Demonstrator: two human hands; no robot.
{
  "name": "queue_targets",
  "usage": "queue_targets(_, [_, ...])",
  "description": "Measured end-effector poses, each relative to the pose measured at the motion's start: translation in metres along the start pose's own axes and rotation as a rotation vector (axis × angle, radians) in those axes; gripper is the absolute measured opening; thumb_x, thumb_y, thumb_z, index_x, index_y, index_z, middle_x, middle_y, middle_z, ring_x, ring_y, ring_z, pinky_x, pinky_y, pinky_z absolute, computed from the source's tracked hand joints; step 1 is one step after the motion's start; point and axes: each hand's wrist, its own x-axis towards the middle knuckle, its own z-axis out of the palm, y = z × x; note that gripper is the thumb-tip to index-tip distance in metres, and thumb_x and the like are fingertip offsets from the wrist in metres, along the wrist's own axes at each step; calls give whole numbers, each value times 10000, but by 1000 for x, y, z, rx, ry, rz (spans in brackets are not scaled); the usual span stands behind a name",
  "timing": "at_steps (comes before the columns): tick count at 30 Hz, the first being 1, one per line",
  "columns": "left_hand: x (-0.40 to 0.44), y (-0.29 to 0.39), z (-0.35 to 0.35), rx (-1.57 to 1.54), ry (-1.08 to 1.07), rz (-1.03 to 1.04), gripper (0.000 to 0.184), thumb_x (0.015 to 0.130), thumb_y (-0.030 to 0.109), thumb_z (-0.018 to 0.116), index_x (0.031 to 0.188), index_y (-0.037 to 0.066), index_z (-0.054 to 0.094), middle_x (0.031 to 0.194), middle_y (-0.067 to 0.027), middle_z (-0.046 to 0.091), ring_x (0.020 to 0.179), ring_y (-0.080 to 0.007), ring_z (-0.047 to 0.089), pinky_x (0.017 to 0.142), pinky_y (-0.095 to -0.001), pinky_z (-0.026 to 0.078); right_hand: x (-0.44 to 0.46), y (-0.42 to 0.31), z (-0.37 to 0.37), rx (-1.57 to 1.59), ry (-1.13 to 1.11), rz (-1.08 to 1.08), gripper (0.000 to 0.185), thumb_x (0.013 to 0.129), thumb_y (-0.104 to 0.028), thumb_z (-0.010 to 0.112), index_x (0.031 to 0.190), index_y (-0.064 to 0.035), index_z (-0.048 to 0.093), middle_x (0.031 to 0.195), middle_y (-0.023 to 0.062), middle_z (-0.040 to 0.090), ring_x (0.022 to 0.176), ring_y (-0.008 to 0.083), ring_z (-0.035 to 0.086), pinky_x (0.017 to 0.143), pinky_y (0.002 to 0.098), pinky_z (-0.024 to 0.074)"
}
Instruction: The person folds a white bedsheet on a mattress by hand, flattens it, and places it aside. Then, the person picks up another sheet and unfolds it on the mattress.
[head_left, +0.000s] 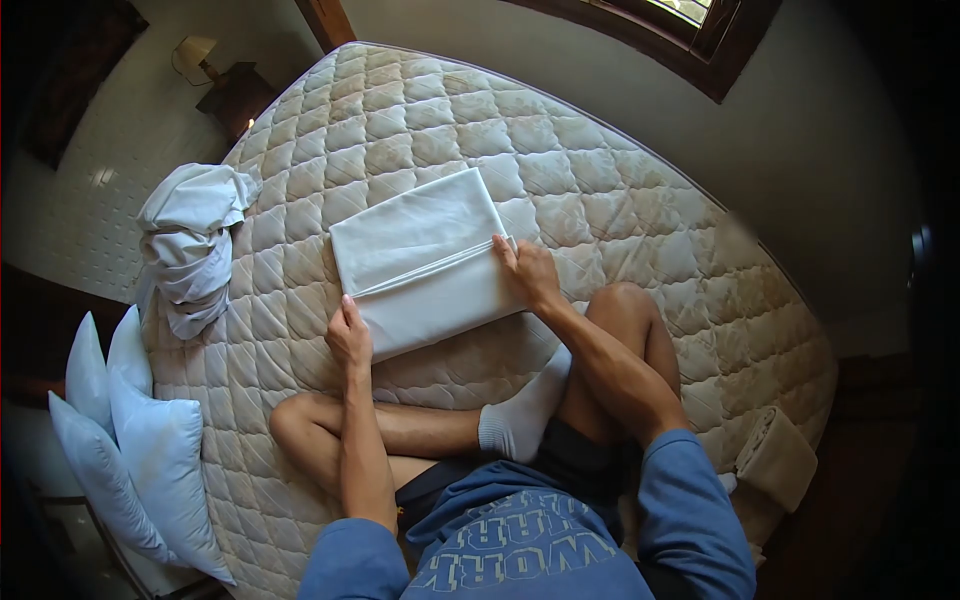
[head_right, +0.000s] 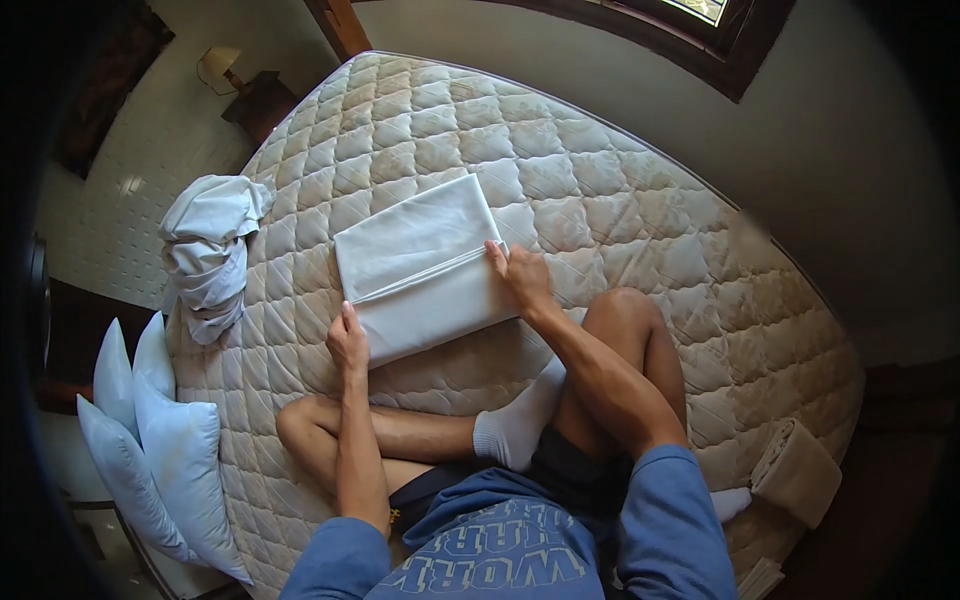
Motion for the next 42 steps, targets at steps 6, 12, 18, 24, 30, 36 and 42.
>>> queue_targets(6, [3,-1,1,120,-72,-74,572,1059,429,473,872,-67,688,792,-275,691,686,-493,600,643,-520,474,8,9,14,-129,-28,37,743,1038,-566,462,813,110,672,743,306,683,624,463,645,613,524,516])
queue_targets(12, [4,-1,1,168,-87,-162,624,1034,494,489,838,-61,694,818,-275,705,744,-500,627,706,-532,499,6,5,13,-181,-27,62,748,1037,-574,456,859,112,694,781,315,693,655,480,659,624,533,522])
queue_targets(18, [8,21,-18,296,-131,-375,674,999,583,495,913,-55,694,869,-264,711,817,-473,649,803,-510,515,4,5,13,-160,-49,75,753,1038,-582,441,890,106,708,815,317,701,674,483,669,629,532,526])
queue_targets(24, [-38,64,9,192,279,490,420,998,253,592,1304,-29,536,1354,-263,571,1227,-415,574,1044,-472,462,5,4,11,-199,-70,71,757,1041,-587,417,913,94,722,836,313,708,689,480,679,630,523,535])
queue_targets(30, [-85,96,59,235,-259,661,528,1049,308,475,1546,128,464,1661,-75,349,1530,-319,319,1238,-498,234,8,8,10,-198,-45,70,755,1042,-585,407,915,86,728,840,304,713,715,479,687,647,527,542])
queue_targets(36, [-63,73,62,442,-281,523,566,1062,365,422,1577,130,413,1672,-65,326,1539,-311,299,1246,-482,209,5,0,7,-205,-93,62,745,1037,-578,416,885,82,725,840,297,712,741,475,690,669,546,538])
queue_targets(42, [-56,67,63,493,-238,523,577,1067,382,403,1586,132,399,1672,-55,324,1546,-296,285,1253,-466,195,-1,-17,-3,-288,48,-229,604,1032,-508,479,1015,47,716,1118,296,690,993,433,686,831,526,518])
